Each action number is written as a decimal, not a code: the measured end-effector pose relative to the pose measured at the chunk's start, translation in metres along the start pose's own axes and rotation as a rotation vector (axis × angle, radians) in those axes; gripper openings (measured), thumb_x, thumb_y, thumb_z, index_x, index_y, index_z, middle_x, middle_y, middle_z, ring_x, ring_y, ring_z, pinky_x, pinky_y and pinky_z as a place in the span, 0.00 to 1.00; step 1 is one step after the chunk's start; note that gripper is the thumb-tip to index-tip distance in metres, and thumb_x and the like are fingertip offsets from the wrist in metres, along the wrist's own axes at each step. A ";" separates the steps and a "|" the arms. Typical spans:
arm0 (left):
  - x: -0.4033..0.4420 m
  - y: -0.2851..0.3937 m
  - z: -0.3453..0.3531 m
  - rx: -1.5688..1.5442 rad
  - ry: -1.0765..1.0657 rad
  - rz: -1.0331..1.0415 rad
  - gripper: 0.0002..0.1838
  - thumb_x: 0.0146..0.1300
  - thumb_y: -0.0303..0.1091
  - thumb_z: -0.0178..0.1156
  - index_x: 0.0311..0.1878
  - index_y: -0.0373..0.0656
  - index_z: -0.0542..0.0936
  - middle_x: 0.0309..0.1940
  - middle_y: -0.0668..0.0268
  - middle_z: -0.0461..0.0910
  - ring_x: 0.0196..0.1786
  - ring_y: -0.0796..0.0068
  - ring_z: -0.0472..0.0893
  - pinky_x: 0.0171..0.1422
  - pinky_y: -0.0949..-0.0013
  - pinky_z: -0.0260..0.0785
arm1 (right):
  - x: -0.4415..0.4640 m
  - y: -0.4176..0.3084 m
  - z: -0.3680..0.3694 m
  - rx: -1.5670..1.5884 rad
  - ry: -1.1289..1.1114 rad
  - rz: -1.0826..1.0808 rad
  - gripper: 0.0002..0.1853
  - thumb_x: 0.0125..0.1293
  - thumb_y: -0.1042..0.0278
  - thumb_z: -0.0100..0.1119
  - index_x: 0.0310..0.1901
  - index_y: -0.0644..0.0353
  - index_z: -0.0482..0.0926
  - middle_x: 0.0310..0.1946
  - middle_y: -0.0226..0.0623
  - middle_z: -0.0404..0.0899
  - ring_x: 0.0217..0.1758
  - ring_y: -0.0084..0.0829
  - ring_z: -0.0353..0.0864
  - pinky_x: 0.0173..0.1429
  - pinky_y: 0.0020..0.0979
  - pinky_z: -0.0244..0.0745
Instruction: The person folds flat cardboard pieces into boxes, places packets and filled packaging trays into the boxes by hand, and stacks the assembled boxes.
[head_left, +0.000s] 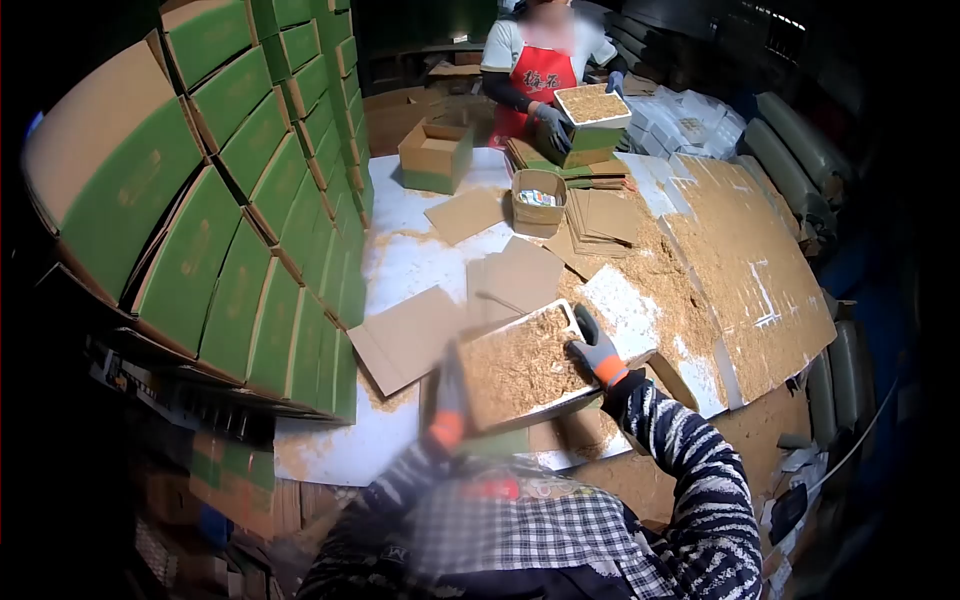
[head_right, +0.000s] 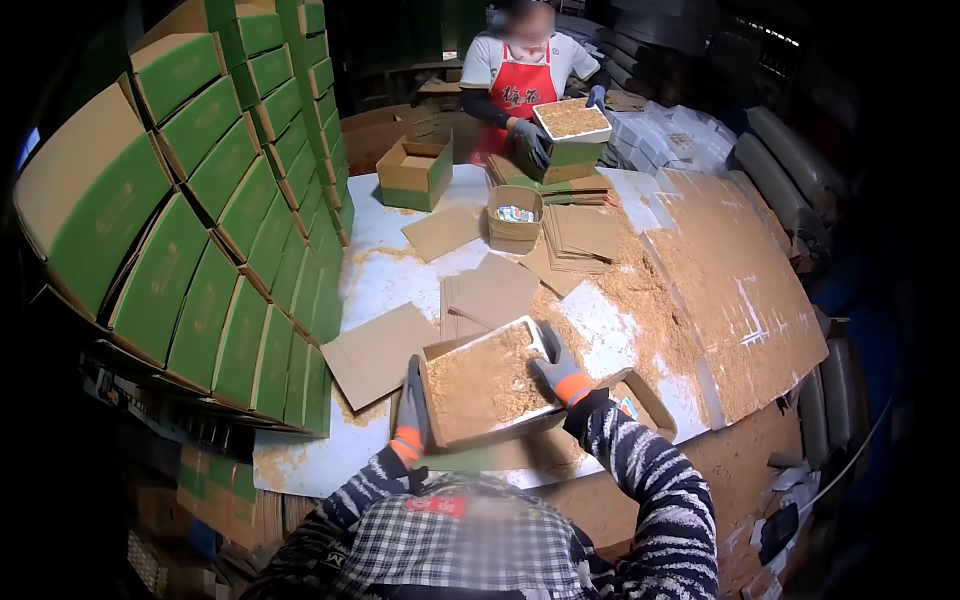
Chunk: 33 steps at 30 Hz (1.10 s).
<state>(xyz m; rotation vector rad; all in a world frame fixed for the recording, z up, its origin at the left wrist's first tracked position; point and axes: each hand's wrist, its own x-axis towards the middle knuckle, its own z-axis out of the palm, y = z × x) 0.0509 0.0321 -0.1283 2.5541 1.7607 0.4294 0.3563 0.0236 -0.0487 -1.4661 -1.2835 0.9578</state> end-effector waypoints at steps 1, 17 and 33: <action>0.003 -0.021 -0.015 -0.410 -0.003 -0.059 0.35 0.69 0.37 0.52 0.77 0.39 0.56 0.78 0.51 0.51 0.80 0.47 0.47 0.83 0.47 0.35 | 0.001 0.013 -0.006 -0.183 -0.073 0.033 0.44 0.59 0.68 0.65 0.76 0.58 0.55 0.71 0.47 0.67 0.74 0.37 0.66 0.73 0.33 0.63; 0.090 -0.106 -0.111 -0.041 0.060 0.053 0.23 0.54 0.22 0.52 0.54 0.47 0.83 0.51 0.58 0.84 0.57 0.53 0.80 0.62 0.57 0.71 | -0.076 -0.087 -0.021 -0.781 0.138 -0.463 0.24 0.63 0.62 0.61 0.60 0.59 0.75 0.60 0.48 0.73 0.61 0.47 0.74 0.63 0.43 0.73; 0.274 0.027 0.005 -0.153 -0.541 0.406 0.23 0.56 0.42 0.69 0.56 0.50 0.84 0.59 0.61 0.81 0.61 0.58 0.79 0.68 0.63 0.69 | -0.155 0.158 -0.125 -0.756 0.396 0.452 0.22 0.56 0.53 0.69 0.50 0.51 0.79 0.47 0.44 0.76 0.55 0.48 0.76 0.61 0.41 0.71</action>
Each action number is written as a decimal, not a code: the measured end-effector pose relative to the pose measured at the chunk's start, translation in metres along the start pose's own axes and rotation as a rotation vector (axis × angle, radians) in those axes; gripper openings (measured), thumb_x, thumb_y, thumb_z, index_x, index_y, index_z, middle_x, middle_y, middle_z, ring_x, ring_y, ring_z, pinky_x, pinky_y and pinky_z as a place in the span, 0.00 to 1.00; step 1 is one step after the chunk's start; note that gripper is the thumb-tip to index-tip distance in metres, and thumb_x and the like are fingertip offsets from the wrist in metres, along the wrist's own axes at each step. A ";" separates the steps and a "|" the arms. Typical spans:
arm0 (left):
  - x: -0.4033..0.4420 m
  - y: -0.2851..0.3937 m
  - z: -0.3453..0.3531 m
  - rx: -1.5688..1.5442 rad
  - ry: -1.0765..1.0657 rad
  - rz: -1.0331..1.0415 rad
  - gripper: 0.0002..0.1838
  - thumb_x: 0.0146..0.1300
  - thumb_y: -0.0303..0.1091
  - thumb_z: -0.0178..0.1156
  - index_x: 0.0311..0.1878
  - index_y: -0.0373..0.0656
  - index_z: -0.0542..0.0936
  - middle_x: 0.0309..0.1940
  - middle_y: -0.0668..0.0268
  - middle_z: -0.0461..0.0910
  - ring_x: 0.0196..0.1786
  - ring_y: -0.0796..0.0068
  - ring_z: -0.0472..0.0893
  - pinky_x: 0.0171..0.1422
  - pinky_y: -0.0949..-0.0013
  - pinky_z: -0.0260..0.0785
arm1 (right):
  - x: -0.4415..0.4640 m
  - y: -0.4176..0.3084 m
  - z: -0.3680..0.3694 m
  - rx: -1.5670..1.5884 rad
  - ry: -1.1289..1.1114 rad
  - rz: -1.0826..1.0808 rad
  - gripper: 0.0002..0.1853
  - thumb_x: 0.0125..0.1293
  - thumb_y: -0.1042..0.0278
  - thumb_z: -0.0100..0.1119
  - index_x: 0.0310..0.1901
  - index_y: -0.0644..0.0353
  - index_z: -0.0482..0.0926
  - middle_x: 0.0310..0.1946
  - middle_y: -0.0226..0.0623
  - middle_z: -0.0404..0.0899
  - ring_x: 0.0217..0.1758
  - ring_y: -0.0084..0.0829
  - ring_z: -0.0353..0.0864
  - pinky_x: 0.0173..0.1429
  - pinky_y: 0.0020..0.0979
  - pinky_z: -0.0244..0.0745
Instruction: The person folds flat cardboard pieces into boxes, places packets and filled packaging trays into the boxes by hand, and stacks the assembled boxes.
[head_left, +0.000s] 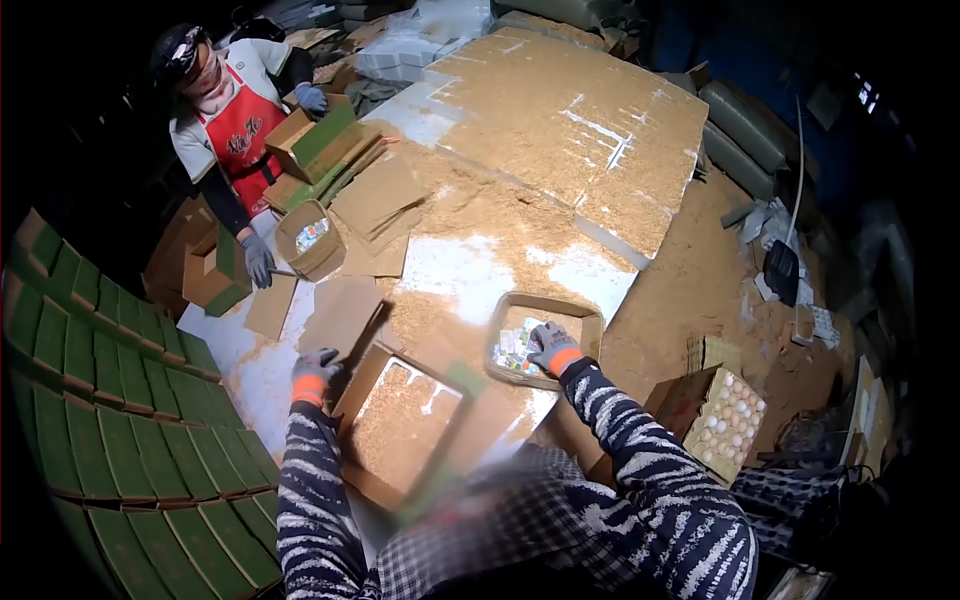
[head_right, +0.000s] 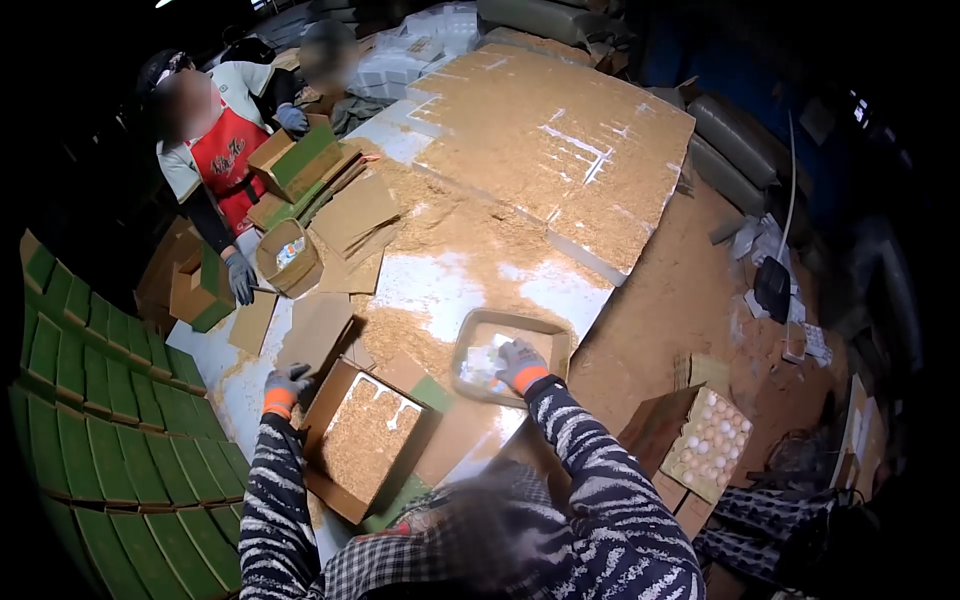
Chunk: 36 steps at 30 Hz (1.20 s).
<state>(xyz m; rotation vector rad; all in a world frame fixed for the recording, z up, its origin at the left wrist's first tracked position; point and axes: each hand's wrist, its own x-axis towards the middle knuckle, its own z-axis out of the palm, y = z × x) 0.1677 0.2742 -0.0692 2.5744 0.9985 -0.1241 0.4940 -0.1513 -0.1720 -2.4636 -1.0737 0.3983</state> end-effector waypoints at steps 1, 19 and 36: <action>0.007 -0.004 0.013 0.011 -0.032 -0.031 0.23 0.57 0.44 0.69 0.57 0.52 0.84 0.59 0.63 0.81 0.62 0.59 0.78 0.67 0.63 0.69 | 0.010 0.015 0.014 0.029 -0.067 0.039 0.18 0.57 0.54 0.68 0.47 0.52 0.81 0.44 0.45 0.80 0.52 0.46 0.79 0.57 0.41 0.73; -0.227 0.147 -0.018 0.160 0.699 0.395 0.22 0.45 0.24 0.67 0.46 0.55 0.87 0.36 0.68 0.78 0.39 0.60 0.77 0.44 0.59 0.70 | -0.006 -0.199 -0.060 0.390 -0.068 -0.680 0.16 0.63 0.70 0.58 0.53 0.55 0.80 0.53 0.46 0.79 0.54 0.46 0.80 0.56 0.39 0.78; -0.284 0.076 0.071 -1.304 0.932 -0.327 0.30 0.66 0.21 0.53 0.72 0.36 0.65 0.70 0.54 0.68 0.73 0.66 0.67 0.77 0.66 0.58 | 0.021 -0.245 -0.058 0.716 -0.141 -0.732 0.31 0.60 0.85 0.42 0.67 0.58 0.72 0.68 0.49 0.70 0.73 0.45 0.67 0.75 0.37 0.61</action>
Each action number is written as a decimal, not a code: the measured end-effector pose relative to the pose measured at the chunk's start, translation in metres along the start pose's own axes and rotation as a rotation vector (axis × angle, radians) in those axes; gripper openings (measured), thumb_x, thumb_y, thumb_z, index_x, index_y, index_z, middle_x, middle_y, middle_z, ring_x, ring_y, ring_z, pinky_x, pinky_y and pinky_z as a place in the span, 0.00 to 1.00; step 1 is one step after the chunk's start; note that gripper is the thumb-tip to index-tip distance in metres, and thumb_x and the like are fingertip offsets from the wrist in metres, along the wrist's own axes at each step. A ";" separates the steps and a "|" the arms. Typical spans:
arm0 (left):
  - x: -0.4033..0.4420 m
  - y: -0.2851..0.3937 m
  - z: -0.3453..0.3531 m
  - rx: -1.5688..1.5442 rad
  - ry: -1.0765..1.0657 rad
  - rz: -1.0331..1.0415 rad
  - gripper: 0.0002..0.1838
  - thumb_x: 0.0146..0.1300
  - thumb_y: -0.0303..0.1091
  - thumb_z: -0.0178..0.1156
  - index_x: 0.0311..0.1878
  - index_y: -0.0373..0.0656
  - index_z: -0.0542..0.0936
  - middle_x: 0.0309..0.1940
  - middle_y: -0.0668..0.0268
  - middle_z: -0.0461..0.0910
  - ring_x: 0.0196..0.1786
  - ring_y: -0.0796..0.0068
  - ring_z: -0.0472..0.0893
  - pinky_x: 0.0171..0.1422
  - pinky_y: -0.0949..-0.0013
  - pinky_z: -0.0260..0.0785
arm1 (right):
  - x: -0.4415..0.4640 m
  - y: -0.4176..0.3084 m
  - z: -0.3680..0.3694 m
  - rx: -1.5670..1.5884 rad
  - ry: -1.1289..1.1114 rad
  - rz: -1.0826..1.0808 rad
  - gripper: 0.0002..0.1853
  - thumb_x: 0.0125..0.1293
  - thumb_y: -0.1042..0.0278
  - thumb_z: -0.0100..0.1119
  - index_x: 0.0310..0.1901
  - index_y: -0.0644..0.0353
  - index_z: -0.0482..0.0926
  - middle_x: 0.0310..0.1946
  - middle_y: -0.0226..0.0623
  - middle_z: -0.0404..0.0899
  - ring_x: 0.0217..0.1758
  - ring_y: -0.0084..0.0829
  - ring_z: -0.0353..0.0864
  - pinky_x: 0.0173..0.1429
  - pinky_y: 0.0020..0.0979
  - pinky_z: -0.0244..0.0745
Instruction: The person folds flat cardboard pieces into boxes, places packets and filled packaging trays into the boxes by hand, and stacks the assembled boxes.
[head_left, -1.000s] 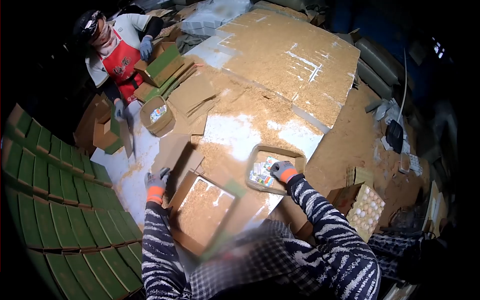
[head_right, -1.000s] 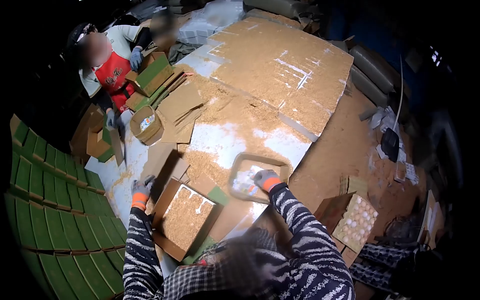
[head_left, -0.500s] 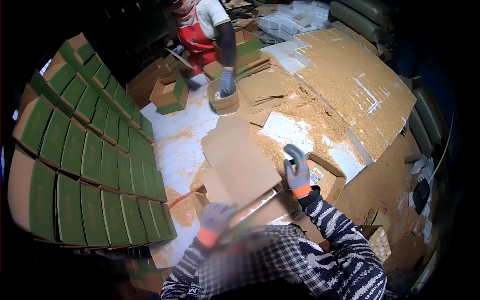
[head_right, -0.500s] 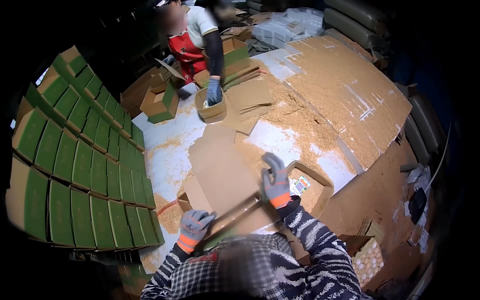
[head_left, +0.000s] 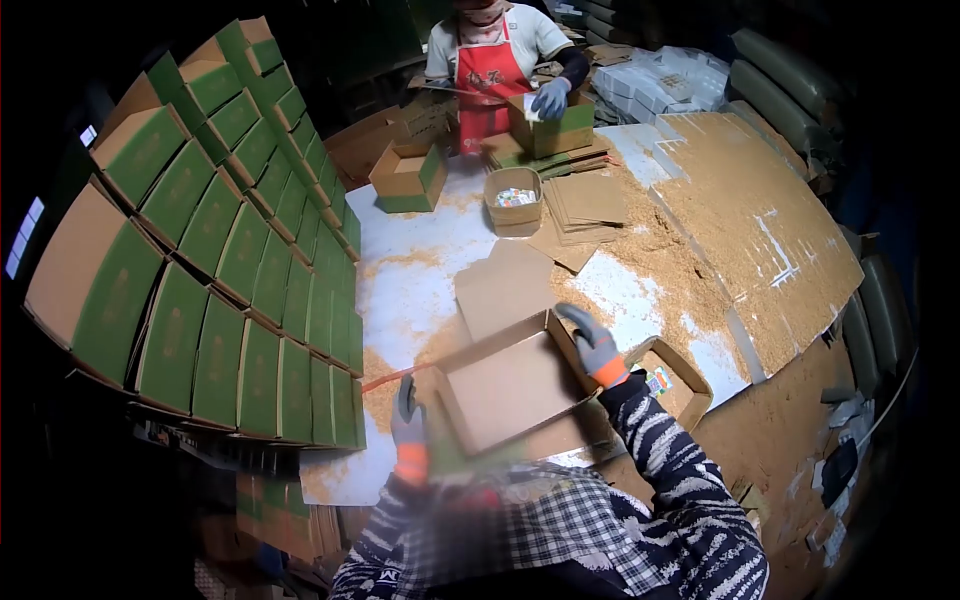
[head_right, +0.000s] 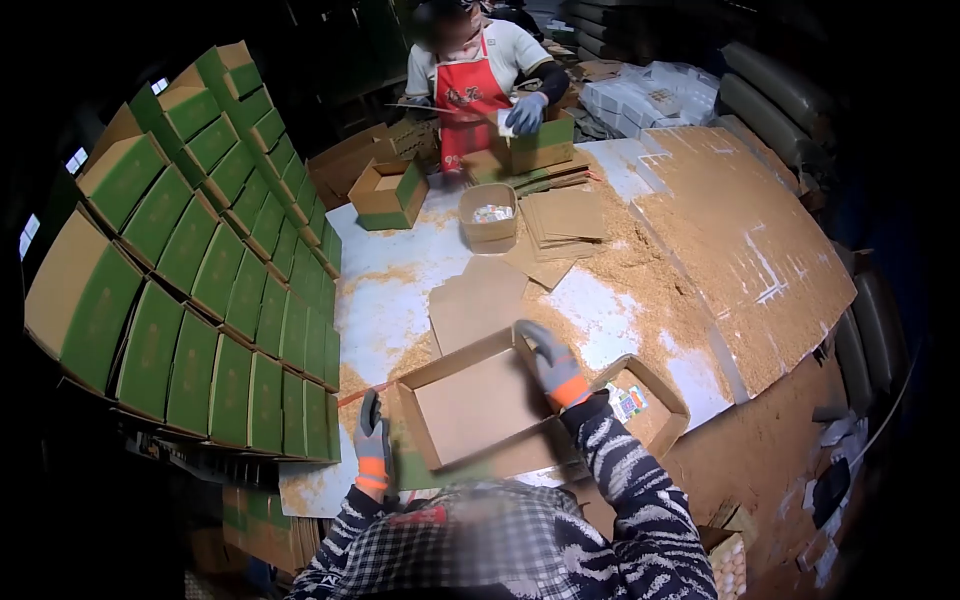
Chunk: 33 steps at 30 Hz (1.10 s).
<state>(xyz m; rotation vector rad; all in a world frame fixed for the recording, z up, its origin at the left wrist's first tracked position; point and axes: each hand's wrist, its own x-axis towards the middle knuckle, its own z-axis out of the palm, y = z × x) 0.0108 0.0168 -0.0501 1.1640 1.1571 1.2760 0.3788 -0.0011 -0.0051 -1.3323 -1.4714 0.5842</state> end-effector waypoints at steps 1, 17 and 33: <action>0.003 -0.023 -0.013 0.001 -0.060 -0.151 0.31 0.69 0.22 0.50 0.75 0.36 0.60 0.71 0.56 0.66 0.72 0.67 0.67 0.76 0.66 0.59 | 0.002 0.043 -0.004 -0.020 0.094 0.007 0.34 0.59 0.83 0.47 0.71 0.60 0.66 0.70 0.49 0.67 0.74 0.44 0.66 0.76 0.35 0.59; -0.013 -0.127 0.004 -0.266 -0.235 -0.486 0.34 0.76 0.55 0.50 0.73 0.38 0.64 0.68 0.61 0.69 0.66 0.74 0.69 0.65 0.69 0.69 | -0.073 0.105 0.070 0.231 -0.148 0.379 0.55 0.58 0.63 0.75 0.77 0.63 0.45 0.67 0.47 0.67 0.68 0.37 0.70 0.68 0.35 0.69; 0.023 0.464 -0.229 0.004 0.393 1.420 0.31 0.69 0.24 0.53 0.75 0.42 0.62 0.69 0.56 0.67 0.67 0.69 0.71 0.68 0.67 0.66 | 0.178 -0.348 0.062 1.337 -0.308 -0.185 0.23 0.72 0.56 0.57 0.60 0.65 0.75 0.58 0.39 0.79 0.60 0.32 0.78 0.68 0.36 0.71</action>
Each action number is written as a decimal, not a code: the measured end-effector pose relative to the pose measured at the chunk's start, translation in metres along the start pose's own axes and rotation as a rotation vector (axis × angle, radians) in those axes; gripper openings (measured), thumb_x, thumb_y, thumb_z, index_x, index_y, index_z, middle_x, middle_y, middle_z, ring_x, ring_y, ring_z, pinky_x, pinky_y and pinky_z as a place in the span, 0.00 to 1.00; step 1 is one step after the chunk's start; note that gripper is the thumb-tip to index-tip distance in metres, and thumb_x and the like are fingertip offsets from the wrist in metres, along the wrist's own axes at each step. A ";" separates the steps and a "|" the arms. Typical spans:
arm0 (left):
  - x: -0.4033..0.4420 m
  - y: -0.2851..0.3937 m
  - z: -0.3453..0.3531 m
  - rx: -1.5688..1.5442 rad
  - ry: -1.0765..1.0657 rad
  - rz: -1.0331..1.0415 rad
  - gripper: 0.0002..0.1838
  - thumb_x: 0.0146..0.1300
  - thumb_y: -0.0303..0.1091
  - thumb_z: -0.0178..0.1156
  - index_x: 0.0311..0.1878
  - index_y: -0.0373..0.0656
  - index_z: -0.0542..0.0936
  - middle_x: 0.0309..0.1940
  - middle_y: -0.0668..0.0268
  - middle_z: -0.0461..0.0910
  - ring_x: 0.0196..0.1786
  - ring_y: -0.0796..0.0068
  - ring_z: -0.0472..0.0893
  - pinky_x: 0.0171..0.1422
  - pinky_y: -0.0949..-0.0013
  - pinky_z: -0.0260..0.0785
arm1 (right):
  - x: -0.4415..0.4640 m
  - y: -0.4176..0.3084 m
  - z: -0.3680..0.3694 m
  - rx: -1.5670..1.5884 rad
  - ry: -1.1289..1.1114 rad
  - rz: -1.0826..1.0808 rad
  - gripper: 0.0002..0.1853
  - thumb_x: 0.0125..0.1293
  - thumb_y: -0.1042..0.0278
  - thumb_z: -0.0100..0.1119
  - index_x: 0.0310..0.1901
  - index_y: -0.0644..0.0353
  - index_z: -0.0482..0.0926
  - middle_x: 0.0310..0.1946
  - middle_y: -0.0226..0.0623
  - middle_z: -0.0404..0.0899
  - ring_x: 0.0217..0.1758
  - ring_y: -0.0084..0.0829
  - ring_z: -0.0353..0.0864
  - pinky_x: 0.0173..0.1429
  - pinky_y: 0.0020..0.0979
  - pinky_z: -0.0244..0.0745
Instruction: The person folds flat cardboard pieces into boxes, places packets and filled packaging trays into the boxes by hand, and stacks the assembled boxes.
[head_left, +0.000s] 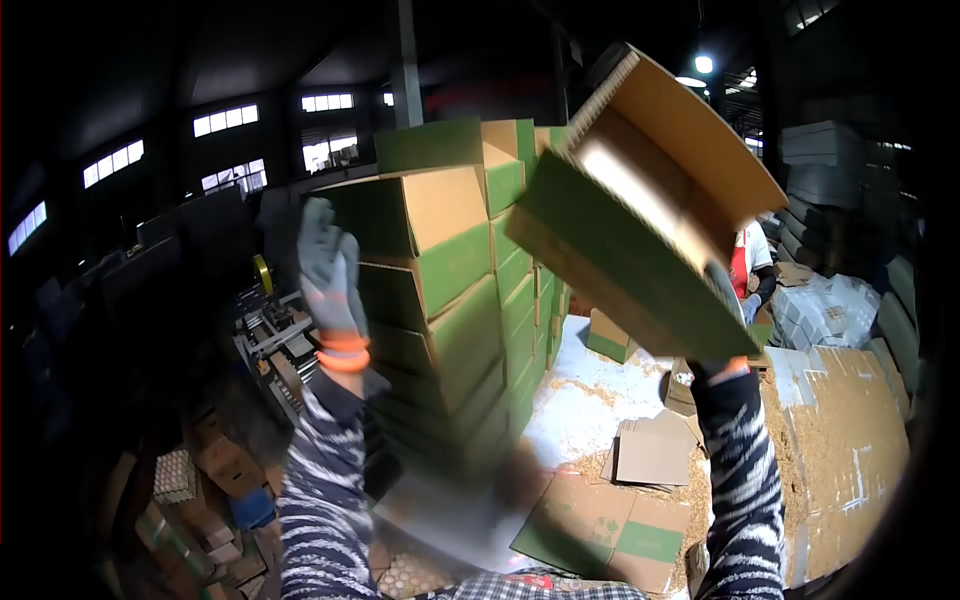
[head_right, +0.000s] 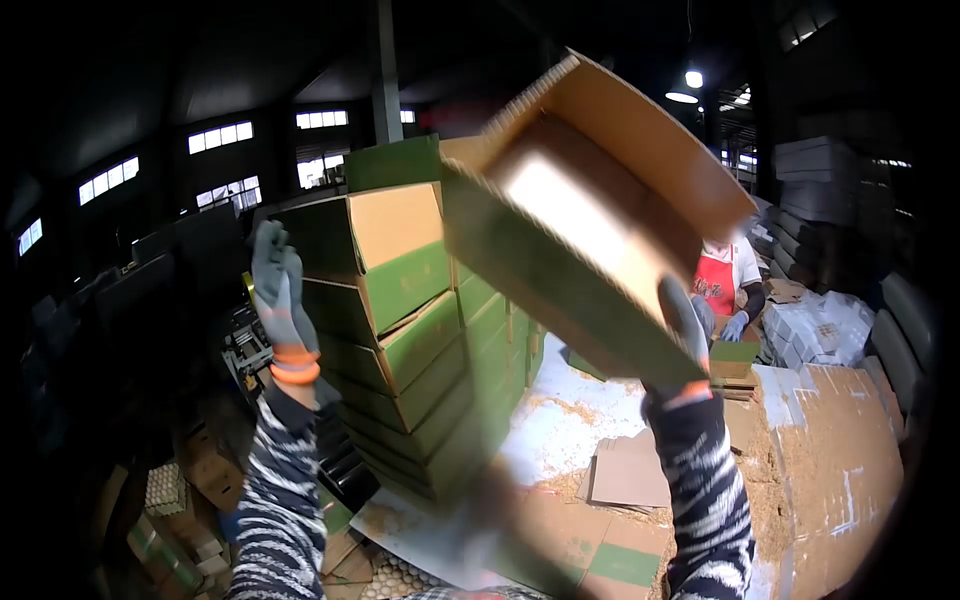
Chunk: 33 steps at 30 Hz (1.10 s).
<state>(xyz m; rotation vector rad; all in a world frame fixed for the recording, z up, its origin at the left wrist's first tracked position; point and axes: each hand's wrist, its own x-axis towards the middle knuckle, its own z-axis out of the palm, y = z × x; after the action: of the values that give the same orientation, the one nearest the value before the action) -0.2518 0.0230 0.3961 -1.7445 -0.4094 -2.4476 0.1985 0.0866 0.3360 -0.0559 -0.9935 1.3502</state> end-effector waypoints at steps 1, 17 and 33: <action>0.024 -0.010 -0.014 0.073 0.092 -0.004 0.33 0.68 0.17 0.52 0.76 0.46 0.62 0.69 0.56 0.67 0.65 0.69 0.74 0.64 0.69 0.70 | 0.019 0.000 0.027 0.095 -0.144 0.031 0.24 0.71 0.55 0.59 0.60 0.65 0.75 0.59 0.39 0.79 0.62 0.33 0.77 0.69 0.37 0.71; 0.075 -0.174 -0.192 0.877 -0.225 -0.711 0.27 0.71 0.36 0.59 0.70 0.38 0.68 0.58 0.55 0.75 0.54 0.63 0.78 0.61 0.66 0.70 | 0.147 0.144 0.211 -1.006 -0.625 0.144 0.39 0.70 0.34 0.50 0.73 0.55 0.63 0.71 0.45 0.65 0.73 0.43 0.64 0.76 0.46 0.56; -0.094 0.028 -0.066 0.654 -0.193 0.034 0.30 0.69 0.26 0.59 0.73 0.35 0.63 0.70 0.49 0.65 0.64 0.51 0.73 0.68 0.53 0.68 | 0.010 0.178 0.001 -1.315 -0.199 -0.331 0.35 0.66 0.52 0.63 0.72 0.54 0.64 0.71 0.49 0.64 0.71 0.51 0.67 0.72 0.43 0.65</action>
<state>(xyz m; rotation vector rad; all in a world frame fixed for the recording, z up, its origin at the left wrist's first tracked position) -0.2732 -0.0286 0.2916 -1.6518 -1.0444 -1.8125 0.0585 0.1444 0.2425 -0.7154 -1.8192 0.2270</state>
